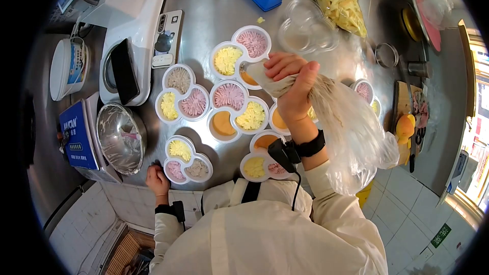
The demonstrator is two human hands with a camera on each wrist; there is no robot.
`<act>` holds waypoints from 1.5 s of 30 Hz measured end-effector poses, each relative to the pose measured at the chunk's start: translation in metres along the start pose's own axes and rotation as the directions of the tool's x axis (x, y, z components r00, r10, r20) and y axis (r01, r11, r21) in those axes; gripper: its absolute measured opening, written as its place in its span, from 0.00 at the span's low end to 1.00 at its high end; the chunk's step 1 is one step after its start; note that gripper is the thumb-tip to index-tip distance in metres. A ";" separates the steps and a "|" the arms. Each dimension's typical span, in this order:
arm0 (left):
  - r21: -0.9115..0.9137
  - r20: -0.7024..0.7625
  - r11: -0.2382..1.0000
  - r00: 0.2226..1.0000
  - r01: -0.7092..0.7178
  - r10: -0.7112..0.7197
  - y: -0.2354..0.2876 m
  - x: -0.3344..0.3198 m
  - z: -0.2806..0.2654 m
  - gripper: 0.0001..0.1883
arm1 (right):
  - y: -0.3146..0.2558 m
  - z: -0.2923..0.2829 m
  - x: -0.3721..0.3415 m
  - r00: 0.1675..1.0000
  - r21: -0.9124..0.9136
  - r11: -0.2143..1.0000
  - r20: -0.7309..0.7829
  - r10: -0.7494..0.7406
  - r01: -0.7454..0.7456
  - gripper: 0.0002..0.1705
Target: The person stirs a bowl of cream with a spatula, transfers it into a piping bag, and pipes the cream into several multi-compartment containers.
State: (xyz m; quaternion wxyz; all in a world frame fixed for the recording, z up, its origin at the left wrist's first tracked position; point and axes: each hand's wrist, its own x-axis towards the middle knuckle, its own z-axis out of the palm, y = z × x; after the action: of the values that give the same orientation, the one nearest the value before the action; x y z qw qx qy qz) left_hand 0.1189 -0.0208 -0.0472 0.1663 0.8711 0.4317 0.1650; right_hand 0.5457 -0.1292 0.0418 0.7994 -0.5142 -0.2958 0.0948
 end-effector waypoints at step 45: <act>0.009 0.002 1.000 1.000 -0.004 0.004 0.000 0.000 0.001 0.05 | -0.003 -0.003 -0.003 0.999 0.058 0.997 0.011 0.049 -0.049 0.32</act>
State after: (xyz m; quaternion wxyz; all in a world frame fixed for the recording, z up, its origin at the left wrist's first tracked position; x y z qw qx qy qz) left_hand 0.1188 -0.0210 -0.0484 0.1625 0.8728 0.4305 0.1628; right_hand 0.5443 -0.1343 0.0427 0.8100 -0.4974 -0.2841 0.1255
